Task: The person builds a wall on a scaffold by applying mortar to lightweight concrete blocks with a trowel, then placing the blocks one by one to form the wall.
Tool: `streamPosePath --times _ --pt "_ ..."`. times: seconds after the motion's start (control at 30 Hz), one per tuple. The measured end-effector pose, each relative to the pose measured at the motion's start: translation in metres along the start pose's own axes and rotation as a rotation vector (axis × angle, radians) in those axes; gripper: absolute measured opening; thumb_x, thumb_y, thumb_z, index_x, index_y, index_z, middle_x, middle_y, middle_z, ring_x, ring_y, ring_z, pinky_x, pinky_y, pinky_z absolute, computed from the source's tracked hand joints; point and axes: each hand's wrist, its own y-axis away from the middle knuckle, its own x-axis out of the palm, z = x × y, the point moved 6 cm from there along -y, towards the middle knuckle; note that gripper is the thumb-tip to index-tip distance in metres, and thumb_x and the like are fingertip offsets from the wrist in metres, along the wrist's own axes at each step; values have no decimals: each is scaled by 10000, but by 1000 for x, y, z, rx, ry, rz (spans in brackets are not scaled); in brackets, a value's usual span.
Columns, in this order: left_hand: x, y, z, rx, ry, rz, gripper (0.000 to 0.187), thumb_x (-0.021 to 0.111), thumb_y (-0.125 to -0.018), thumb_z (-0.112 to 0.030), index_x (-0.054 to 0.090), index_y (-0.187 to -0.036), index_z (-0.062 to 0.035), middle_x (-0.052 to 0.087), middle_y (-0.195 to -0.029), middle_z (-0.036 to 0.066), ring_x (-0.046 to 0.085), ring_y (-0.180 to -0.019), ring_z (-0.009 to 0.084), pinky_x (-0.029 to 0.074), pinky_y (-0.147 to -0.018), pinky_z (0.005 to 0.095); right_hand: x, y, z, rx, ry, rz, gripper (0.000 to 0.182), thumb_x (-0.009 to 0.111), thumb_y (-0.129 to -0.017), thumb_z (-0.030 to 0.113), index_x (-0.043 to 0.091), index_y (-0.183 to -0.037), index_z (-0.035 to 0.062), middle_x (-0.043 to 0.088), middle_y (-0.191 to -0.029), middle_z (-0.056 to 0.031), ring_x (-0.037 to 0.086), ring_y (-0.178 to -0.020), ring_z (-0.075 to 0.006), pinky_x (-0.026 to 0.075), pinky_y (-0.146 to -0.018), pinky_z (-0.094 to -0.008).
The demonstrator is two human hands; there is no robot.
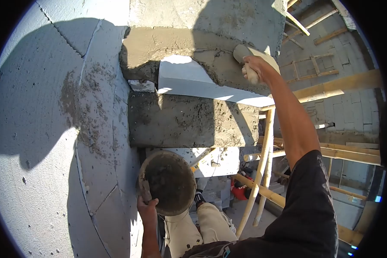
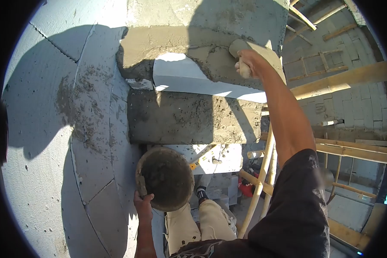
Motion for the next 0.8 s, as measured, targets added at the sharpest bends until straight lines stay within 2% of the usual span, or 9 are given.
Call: streamPosePath --times 0.13,0.2,0.27,0.43,0.47,0.6,0.67,0.73,0.8 --pt "2 2 -2 6 13 -6 422 656 -713 29 574 -1123 -29 613 -1027 25 565 -916 142 435 -864 279 101 33 34 -17 -341 147 340 507 -984 201 474 -1193 -64 636 -857 -213 666 -645 -285 595 -518 -387" --pt "1 1 0 4 11 -5 399 676 -715 -26 579 -1102 -16 610 -1005 25 553 -899 154 430 -854 283 157 38 51 -35 -562 355 196 570 -919 33 546 -1091 -58 634 -834 -226 679 -685 -296 588 -517 -401" --pt "2 3 0 2 3 -12 406 686 -717 -55 583 -1107 -8 612 -1003 27 551 -901 161 429 -856 287 209 48 79 -126 -242 452 327 563 -969 211 468 -1125 -59 625 -856 -208 690 -668 -306 625 -533 -406" --pt "0 5 3 29 -30 -21 497 685 -718 -61 580 -1200 2 630 -1070 39 572 -981 177 425 -910 294 288 50 113 -125 -174 458 112 558 -945 82 593 -997 -11 672 -823 -182 692 -666 -254 605 -544 -361" --pt "0 7 4 22 -19 -26 495 682 -721 -56 579 -1201 2 629 -1068 37 570 -980 177 424 -912 293 296 55 129 -489 246 538 78 614 -910 68 620 -967 16 675 -815 -153 687 -691 -221 593 -564 -352" --pt "3 5 4 19 -4 -19 426 667 -722 4 575 -1138 -16 581 -994 13 530 -903 155 409 -883 269 302 36 128 -666 1064 438 75 712 -695 11 686 -764 24 680 -753 -92 656 -719 -165 545 -576 -321" --pt "1 4 3 -17 -28 -25 411 655 -709 8 571 -1110 -28 568 -982 15 529 -881 156 412 -858 283 268 47 120 -879 1605 319 107 658 -665 22 692 -766 22 699 -775 -85 643 -696 -178 542 -569 -322" --pt "5 3 -1 0 1 -19 414 657 -706 7 569 -1110 -26 564 -984 20 526 -885 158 409 -863 282 221 21 105 -774 1372 320 159 618 -709 74 676 -841 7 705 -803 -96 647 -693 -195 541 -566 -342" --pt "3 3 2 4 18 -29 414 656 -705 7 568 -1109 -19 564 -998 28 528 -896 161 407 -867 281 157 5 93 -434 1054 307 259 575 -817 163 642 -988 -20 702 -844 -125 665 -699 -222 542 -561 -376"
